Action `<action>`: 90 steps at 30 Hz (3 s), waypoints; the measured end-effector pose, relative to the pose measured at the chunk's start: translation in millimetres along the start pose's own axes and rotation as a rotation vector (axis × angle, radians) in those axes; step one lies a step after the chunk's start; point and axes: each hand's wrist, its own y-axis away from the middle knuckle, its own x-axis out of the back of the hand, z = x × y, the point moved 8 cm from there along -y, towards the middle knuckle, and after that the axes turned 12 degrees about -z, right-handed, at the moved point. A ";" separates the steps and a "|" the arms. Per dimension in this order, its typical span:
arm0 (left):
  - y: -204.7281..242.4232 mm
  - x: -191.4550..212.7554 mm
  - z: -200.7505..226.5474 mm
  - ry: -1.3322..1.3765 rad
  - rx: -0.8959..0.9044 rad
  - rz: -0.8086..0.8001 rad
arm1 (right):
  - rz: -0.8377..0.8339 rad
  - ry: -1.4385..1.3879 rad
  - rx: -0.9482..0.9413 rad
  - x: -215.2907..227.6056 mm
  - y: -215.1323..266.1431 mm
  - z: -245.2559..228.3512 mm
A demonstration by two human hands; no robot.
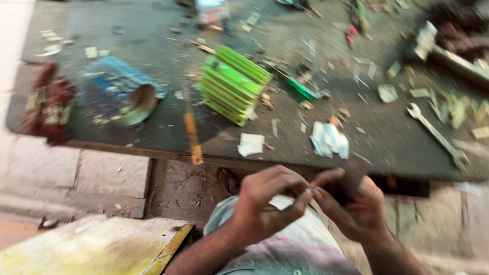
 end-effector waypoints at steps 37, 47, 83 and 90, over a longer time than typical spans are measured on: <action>28.9 16.3 12.9 -0.010 -0.058 0.205 | 0.046 -0.161 -0.165 14.5 -10.7 44.5; 23.3 19.4 13.1 -0.090 -0.108 0.269 | 0.125 -0.225 0.300 -13.9 -29.3 20.4; 5.9 18.6 -9.7 -0.042 0.053 0.126 | 0.143 -0.375 -0.138 -9.8 -17.5 40.1; 3.9 20.1 -8.9 0.091 0.164 -0.027 | -0.130 -0.061 0.007 -21.1 -22.8 17.8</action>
